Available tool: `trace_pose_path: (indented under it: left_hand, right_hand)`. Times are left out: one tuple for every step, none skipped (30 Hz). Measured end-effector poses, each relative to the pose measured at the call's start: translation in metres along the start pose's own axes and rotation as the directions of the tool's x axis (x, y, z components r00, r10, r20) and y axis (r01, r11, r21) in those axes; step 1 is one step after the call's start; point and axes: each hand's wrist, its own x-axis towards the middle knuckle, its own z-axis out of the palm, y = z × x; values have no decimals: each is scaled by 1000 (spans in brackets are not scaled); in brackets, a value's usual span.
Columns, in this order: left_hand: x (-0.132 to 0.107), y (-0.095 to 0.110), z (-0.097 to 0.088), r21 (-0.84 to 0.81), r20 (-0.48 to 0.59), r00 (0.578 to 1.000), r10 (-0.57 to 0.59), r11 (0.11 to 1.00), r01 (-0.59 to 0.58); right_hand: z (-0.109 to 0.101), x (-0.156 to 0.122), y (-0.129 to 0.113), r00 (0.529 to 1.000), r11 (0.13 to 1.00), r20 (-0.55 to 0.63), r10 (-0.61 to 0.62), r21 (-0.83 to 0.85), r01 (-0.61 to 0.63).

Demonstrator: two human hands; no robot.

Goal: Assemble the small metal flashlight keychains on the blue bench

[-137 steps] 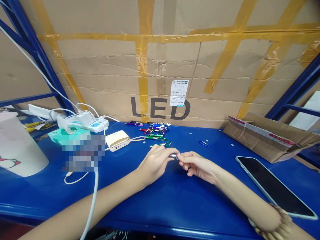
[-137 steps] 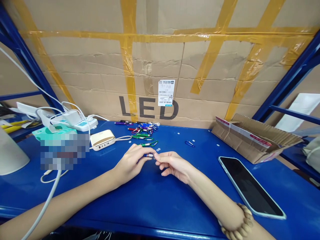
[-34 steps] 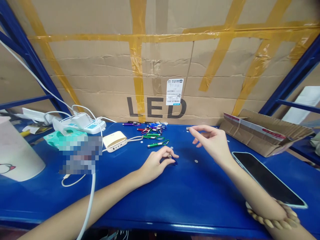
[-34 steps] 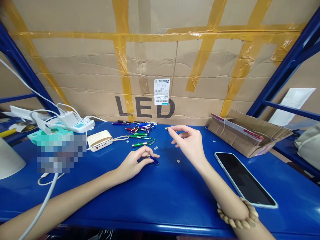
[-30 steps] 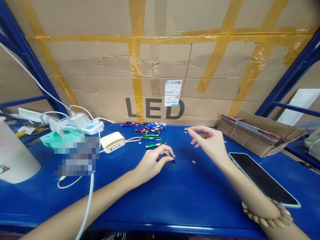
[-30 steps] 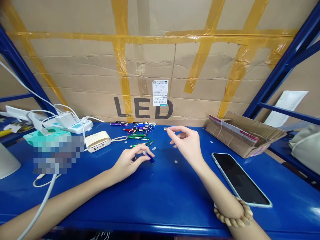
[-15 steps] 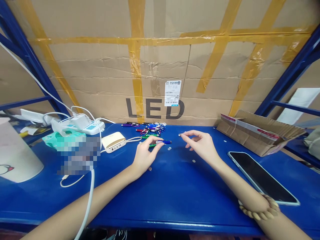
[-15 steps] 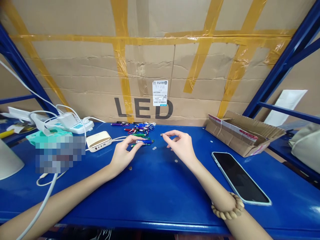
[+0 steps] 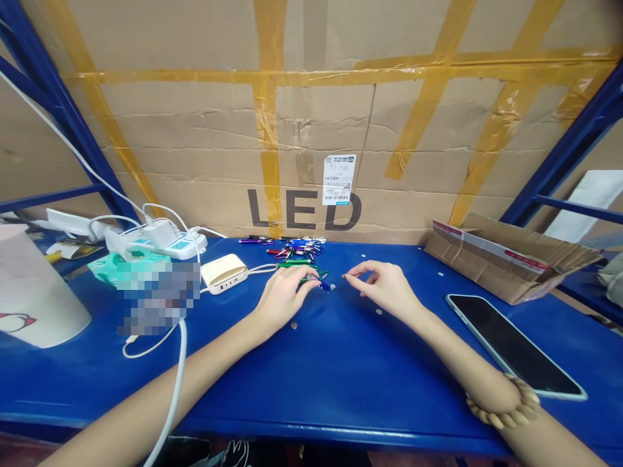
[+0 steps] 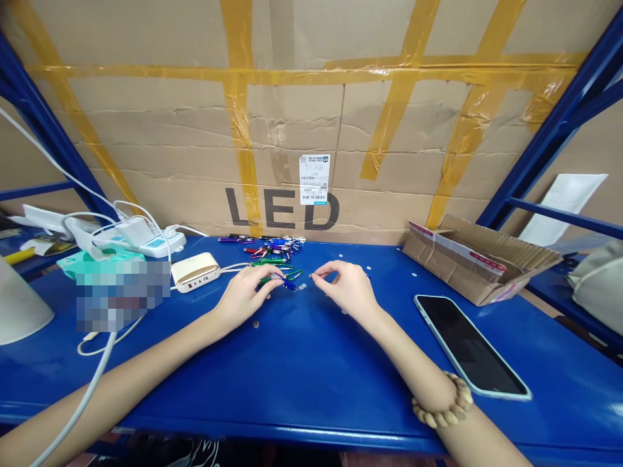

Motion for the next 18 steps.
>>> trace_pose_path:
  left_hand:
    - [0,0,-1,6,-24,999,-31,1000,31]
    - [1,1,-3,8,-46,997,-59,998,59]
    - [2,1,-5,7,-57,995,-79,997,80]
    - [3,1,-7,2,-51,995,-91,996,91]
    - [4,1,-9,-5,-30,995,-92,996,92]
    - [5,1,-10,-14,-2,996,-87,996,87]
    - [6,0,-11,-26,19,996,-83,996,83]
    - [7,-1,-12,-41,17,996,-88,995,89]
    - [8,-2,-12,-59,2,995,-99,993,99]
    - [8,-3,-12,-74,-10,994,-105,992,104]
    - [8,-4,-11,-79,0,995,-101,992,100]
    - [8,-5,-10,-78,36,995,-88,993,90]
    - [7,-5,-8,-72,85,994,-72,994,79]
    - [6,-5,-6,-62,130,990,-60,996,68]
    - [5,-5,-5,-49,153,987,-54,997,62]
    - [5,-4,-4,-33,151,987,-54,998,60]
    - [4,-4,-3,-20,138,989,-55,998,58]
    - [4,-4,-3,-9,128,990,-53,998,55]
  right_hand:
    - [0,0,1,1000,998,10,0,-55,0]
    - [1,0,2,1000,994,24,4,-108,-1]
    - [1,-1,2,999,988,38,6,-154,0]
    - [1,-1,2,999,982,53,6,-191,5]
    - [1,-1,2,998,976,66,3,-219,11]
    - [1,-1,2,997,971,78,0,-240,19]
    - [0,-2,1,996,966,91,-4,-256,27]
    - [0,-2,1,995,963,101,-6,-269,33]
    - [-1,-2,0,994,959,111,-8,-280,39]
    - [-1,-2,-1,993,956,120,-8,-289,42]
    - [-2,-3,-1,992,954,128,-6,-296,44]
    - [-2,-3,-2,991,952,135,-4,-302,45]
    - [-3,-3,-3,990,951,141,-1,-306,45]
    - [-3,-3,-3,989,950,147,2,-310,44]
    - [-3,-3,-4,988,949,151,4,-313,44]
    - [-4,-3,-3,988,948,153,4,-315,45]
    - [-4,-3,-3,988,947,152,2,-318,47]
    - [-4,-3,-2,989,946,150,-2,-320,51]
